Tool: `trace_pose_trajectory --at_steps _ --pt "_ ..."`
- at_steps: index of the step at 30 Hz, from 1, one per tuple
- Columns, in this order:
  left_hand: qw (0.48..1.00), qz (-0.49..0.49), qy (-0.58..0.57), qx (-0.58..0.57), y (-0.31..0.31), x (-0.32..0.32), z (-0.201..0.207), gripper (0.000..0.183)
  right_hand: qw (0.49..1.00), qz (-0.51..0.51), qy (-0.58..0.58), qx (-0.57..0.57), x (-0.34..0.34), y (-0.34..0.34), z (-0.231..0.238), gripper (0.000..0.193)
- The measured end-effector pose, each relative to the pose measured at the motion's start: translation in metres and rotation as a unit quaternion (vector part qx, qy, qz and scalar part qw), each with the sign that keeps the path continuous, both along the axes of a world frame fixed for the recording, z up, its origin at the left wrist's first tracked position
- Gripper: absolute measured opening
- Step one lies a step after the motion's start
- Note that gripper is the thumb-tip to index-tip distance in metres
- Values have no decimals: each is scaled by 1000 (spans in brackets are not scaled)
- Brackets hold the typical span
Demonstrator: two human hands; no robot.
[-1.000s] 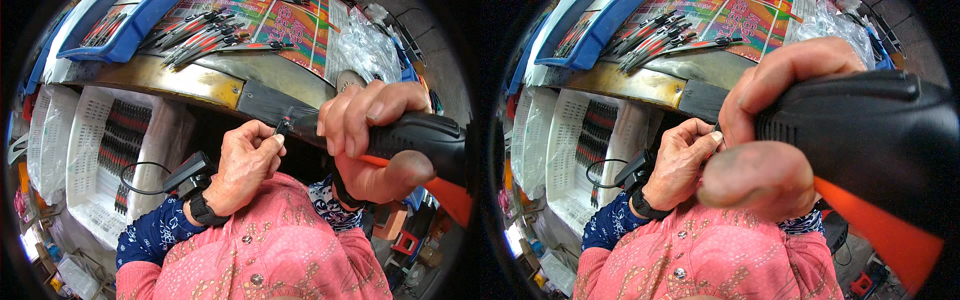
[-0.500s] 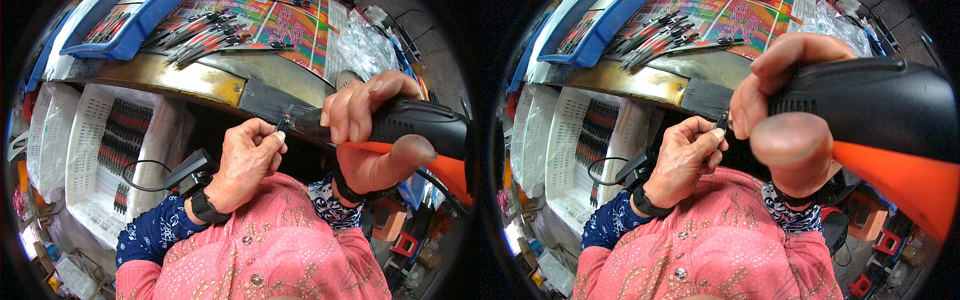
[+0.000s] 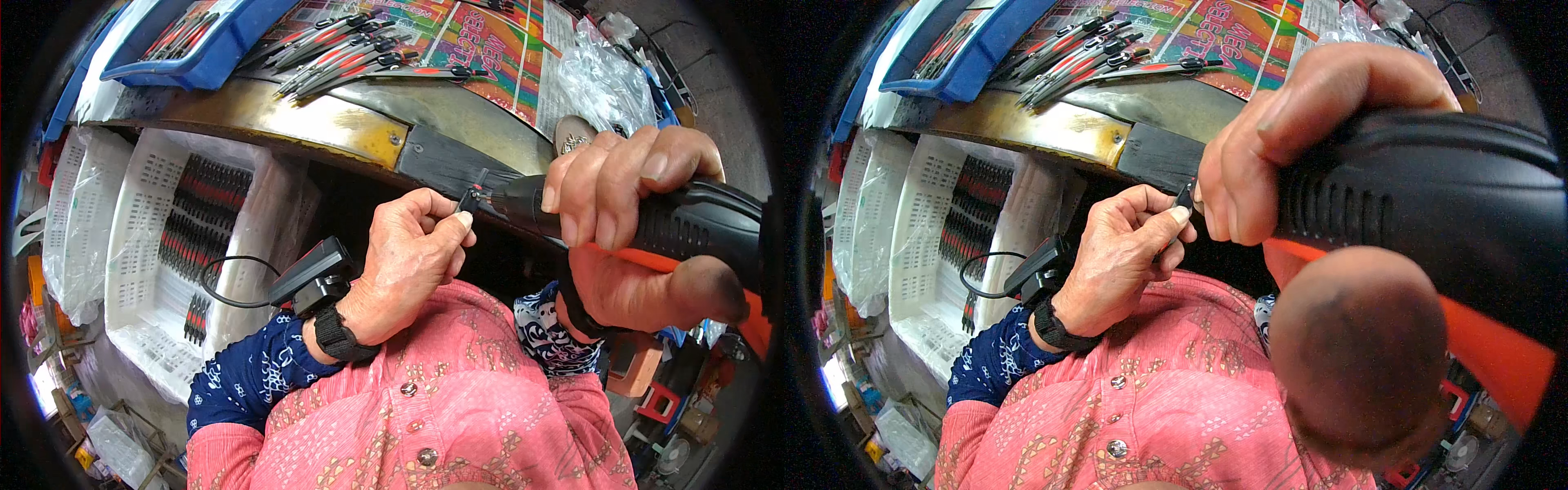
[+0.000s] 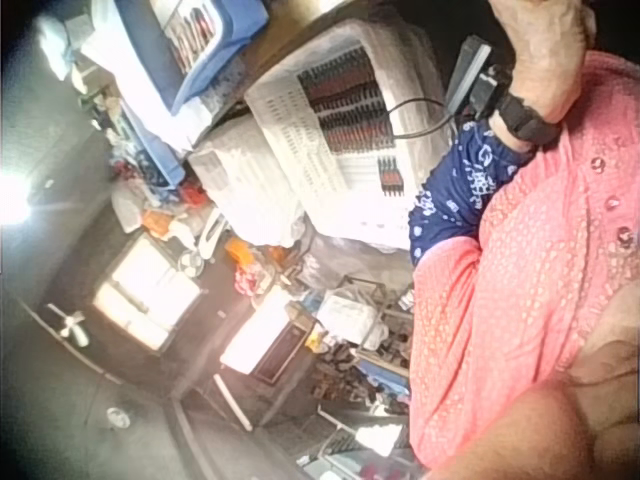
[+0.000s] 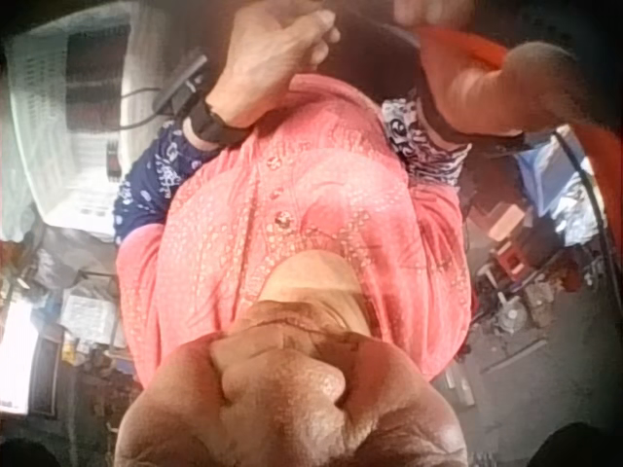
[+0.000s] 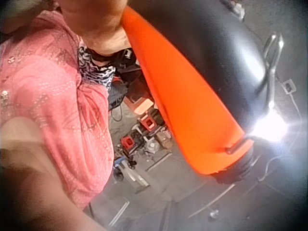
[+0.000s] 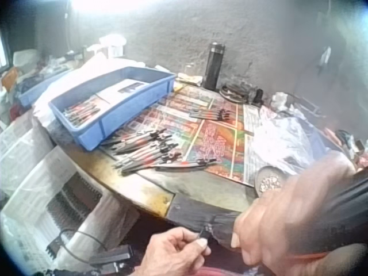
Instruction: The person uses a soldering iron to apply heat and solder to small electronic components held in the left hand. They repeatedly pick up components, solder them, and place them on the workbench. A second person briefly hands over a component during the process.
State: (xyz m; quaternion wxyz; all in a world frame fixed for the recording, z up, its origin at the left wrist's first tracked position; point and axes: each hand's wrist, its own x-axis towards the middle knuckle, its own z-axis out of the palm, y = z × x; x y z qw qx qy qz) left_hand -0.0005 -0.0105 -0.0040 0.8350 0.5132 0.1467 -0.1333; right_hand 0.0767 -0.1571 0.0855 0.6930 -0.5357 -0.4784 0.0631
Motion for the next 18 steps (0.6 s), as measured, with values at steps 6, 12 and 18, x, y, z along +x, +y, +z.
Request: trace_pose_trajectory --at_steps 6,12,18 --pt "1000 -5 -7 -13 2 0 -2 10 1000 -10 12 6 1 3 -6 68" --pt "1000 -4 -7 -26 2 1 -3 10 1000 -18 18 16 1 4 -8 69" --pt "1000 -8 -6 -29 3 0 -4 10 1000 -11 13 7 2 7 -9 68"
